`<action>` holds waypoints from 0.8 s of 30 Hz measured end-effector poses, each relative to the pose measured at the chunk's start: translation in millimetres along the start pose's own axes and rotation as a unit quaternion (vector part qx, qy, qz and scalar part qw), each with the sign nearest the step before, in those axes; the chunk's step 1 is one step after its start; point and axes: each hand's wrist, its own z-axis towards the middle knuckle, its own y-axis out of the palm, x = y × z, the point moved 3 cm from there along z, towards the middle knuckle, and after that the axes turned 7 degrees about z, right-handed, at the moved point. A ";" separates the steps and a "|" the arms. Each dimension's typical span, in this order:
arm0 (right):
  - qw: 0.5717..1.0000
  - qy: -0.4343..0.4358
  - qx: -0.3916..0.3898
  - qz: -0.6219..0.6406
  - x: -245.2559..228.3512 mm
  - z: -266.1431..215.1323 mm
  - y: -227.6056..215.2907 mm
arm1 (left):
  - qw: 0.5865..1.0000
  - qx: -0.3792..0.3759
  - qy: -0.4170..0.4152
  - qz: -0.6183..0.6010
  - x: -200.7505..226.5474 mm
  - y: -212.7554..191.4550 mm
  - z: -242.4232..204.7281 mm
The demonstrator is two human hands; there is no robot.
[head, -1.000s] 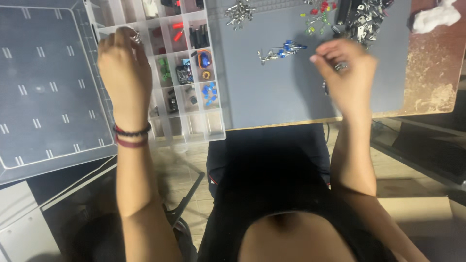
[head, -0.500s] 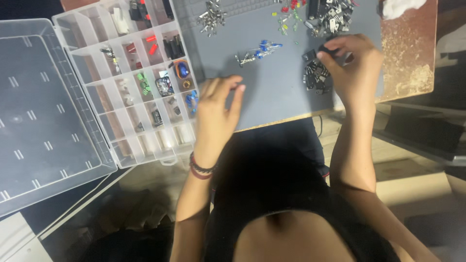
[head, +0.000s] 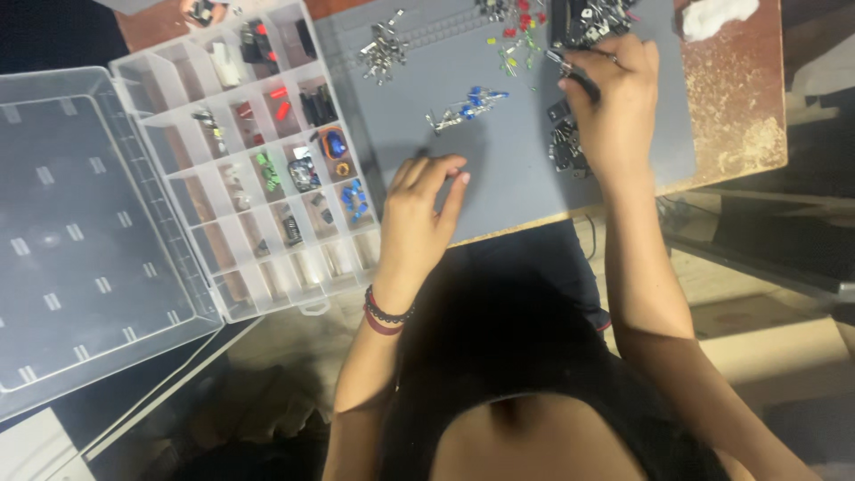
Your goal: The person assembles small electronic components by hand on a gray work mat. They pick up resistors, capacitors, and other parts from a compartmentalized organizer and connect them together, occasionally placing assembled pieces back on the mat.
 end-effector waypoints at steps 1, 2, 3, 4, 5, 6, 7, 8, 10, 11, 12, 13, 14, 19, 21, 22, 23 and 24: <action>1.000 -0.004 0.002 0.002 3.2 -0.5 0.5 | 1.000 0.003 0.001 0.004 -0.8 0.5 -1.2; 1.000 -0.026 0.015 0.007 5.1 -0.8 0.8 | 1.000 0.002 -0.006 -0.005 -2.4 1.0 -2.2; 0.998 -0.048 0.026 0.014 6.6 -0.9 2.4 | 1.000 0.001 -0.015 -0.012 -4.5 0.8 -3.8; 0.998 -0.052 0.028 0.018 -1.9 2.0 0.6 | 1.000 0.005 -0.016 -0.007 -4.9 -1.5 -2.2; 0.995 0.000 0.016 0.100 -7.1 1.6 -1.7 | 0.999 0.012 -0.028 -0.040 -4.9 -3.0 -3.0; 0.982 0.052 0.003 0.182 -12.0 0.5 -3.2 | 0.996 0.020 -0.041 -0.073 -5.3 -3.9 -3.9; 0.982 0.053 0.000 0.183 -20.6 0.5 -2.3 | 0.996 0.019 -0.044 -0.072 -3.9 -7.8 -2.5; 0.973 0.063 -0.002 0.220 -28.5 0.4 -1.3 | 0.991 0.010 -0.079 -0.107 -4.3 -10.8 -1.3; 0.965 0.072 -0.005 0.253 -47.8 0.4 -1.6 | 0.983 0.002 -0.112 -0.145 -4.8 -14.2 1.8; 0.951 0.101 -0.031 0.290 -58.8 0.1 1.3 | 0.981 0.005 -0.114 -0.154 -5.9 -16.1 3.1; 0.935 0.129 -0.056 0.326 -70.1 -0.6 4.0 | 0.980 0.008 -0.117 -0.164 -6.8 -18.3 4.3; 0.935 0.126 -0.057 0.326 -80.2 -3.3 11.2 | 0.980 0.011 -0.116 -0.164 -8.0 -15.3 4.9; 0.908 0.153 -0.050 0.386 -89.0 -6.6 18.9 | 0.975 0.045 -0.102 -0.191 -8.6 -14.3 5.5; 0.842 0.195 -0.068 0.498 -111.5 -22.0 50.3 | 0.948 0.100 -0.120 -0.277 -18.6 -13.8 1.1; 0.837 0.184 -0.069 0.511 -118.9 -23.8 55.8 | 0.943 0.127 -0.127 -0.280 -26.4 -13.3 -3.6; 0.837 0.185 -0.070 0.510 -124.2 -26.5 57.8 | 0.943 0.128 -0.128 -0.281 -25.4 -12.3 -5.1; 0.842 0.166 -0.044 0.511 -129.6 -28.5 58.0 | 0.931 0.147 -0.138 -0.303 -25.3 -12.1 -7.4; 0.847 0.146 -0.019 0.511 -135.2 -30.6 58.2 | 0.919 0.167 -0.147 -0.325 -25.2 -12.0 -9.8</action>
